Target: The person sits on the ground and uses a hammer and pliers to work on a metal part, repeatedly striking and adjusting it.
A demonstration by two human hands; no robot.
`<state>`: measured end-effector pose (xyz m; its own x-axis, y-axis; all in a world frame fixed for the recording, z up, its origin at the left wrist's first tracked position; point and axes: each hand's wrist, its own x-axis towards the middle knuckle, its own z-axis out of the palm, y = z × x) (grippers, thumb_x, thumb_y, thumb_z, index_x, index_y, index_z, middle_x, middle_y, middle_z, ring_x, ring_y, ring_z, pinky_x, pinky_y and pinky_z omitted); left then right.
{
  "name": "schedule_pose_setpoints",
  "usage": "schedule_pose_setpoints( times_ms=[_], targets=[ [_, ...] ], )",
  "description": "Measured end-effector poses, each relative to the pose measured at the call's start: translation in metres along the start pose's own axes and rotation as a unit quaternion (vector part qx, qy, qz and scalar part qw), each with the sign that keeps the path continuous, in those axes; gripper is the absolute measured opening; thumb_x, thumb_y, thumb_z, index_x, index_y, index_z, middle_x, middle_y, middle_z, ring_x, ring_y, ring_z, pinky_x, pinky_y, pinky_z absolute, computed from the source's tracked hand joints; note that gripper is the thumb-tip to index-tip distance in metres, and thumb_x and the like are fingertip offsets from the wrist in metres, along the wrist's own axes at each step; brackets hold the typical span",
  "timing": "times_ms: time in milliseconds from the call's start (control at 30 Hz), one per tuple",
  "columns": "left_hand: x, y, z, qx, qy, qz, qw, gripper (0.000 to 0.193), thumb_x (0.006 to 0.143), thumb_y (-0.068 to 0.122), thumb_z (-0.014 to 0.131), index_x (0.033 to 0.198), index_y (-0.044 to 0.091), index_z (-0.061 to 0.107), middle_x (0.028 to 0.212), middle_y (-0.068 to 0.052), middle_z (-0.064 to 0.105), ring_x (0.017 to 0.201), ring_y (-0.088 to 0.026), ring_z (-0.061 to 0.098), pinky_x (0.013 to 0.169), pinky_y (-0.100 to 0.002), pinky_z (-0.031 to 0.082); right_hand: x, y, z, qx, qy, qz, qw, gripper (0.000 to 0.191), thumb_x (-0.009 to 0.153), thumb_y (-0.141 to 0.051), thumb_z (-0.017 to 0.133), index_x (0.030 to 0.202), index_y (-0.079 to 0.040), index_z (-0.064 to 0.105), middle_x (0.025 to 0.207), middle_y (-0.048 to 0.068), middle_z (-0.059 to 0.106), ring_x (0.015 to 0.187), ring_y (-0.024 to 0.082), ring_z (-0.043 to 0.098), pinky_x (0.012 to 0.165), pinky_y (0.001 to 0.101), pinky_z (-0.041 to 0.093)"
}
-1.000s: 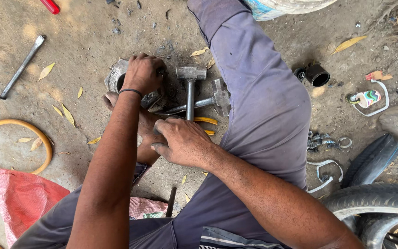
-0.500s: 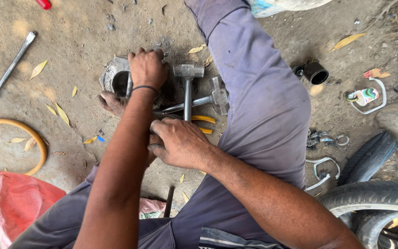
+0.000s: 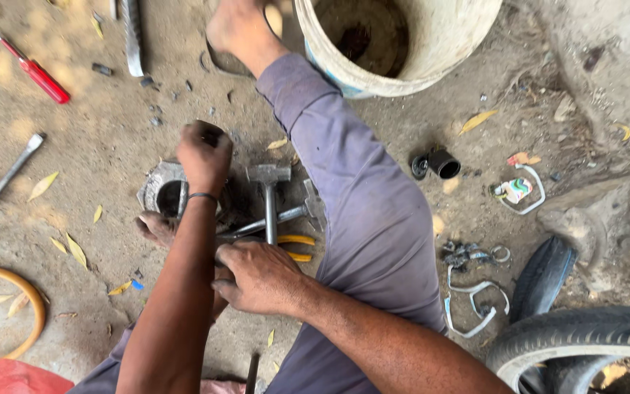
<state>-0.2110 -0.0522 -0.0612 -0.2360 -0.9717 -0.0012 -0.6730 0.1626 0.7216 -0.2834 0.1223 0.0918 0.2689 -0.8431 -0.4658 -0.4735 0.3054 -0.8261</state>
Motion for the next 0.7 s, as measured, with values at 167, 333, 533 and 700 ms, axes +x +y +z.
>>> schedule_pose_setpoints(
  times_ms=[167,333,533,700],
  targets=[
    [0.033,0.056,-0.027,-0.066,0.083,0.148,0.983,0.017,0.082,0.005,0.083,0.085,0.002,0.066,0.086,-0.011,0.066,0.080,-0.028,0.067,0.072,-0.041,0.057,0.010,0.020,0.022,-0.020,-0.056,0.023,0.998,0.023,0.089,-0.014,0.062,0.109,-0.002,0.064,0.106,0.015,0.071,0.093,0.027,0.075,0.079,0.0414,0.063],
    [0.043,0.166,0.004,-0.153,0.065,0.190,0.968,0.044,0.087,0.027,0.084,0.118,0.002,0.064,0.109,-0.017,0.067,0.104,-0.033,0.065,0.092,-0.045,0.054,0.020,0.047,0.047,-0.064,0.073,-0.147,0.984,0.031,0.094,-0.021,0.071,0.119,-0.004,0.065,0.114,0.018,0.072,0.106,0.035,0.070,0.086,0.0460,0.057],
    [-0.020,0.145,-0.019,-0.255,-0.088,0.141,0.953,0.033,0.096,0.022,0.072,0.125,0.006,0.069,0.115,-0.011,0.073,0.104,-0.022,0.075,0.093,-0.034,0.061,0.017,0.043,0.037,-0.103,0.012,-0.062,0.993,0.037,0.084,-0.024,0.074,0.114,-0.003,0.067,0.112,0.018,0.073,0.105,0.033,0.071,0.090,0.0449,0.056],
    [-0.061,0.020,-0.076,-0.183,-0.037,-0.042,0.982,0.023,0.096,0.018,0.074,0.114,0.004,0.073,0.106,-0.011,0.078,0.095,-0.018,0.077,0.084,-0.032,0.062,0.014,0.014,0.026,-0.138,-0.088,0.019,0.986,0.029,0.089,-0.024,0.072,0.107,-0.002,0.065,0.105,0.017,0.073,0.100,0.031,0.070,0.090,0.0465,0.055]
  ],
)
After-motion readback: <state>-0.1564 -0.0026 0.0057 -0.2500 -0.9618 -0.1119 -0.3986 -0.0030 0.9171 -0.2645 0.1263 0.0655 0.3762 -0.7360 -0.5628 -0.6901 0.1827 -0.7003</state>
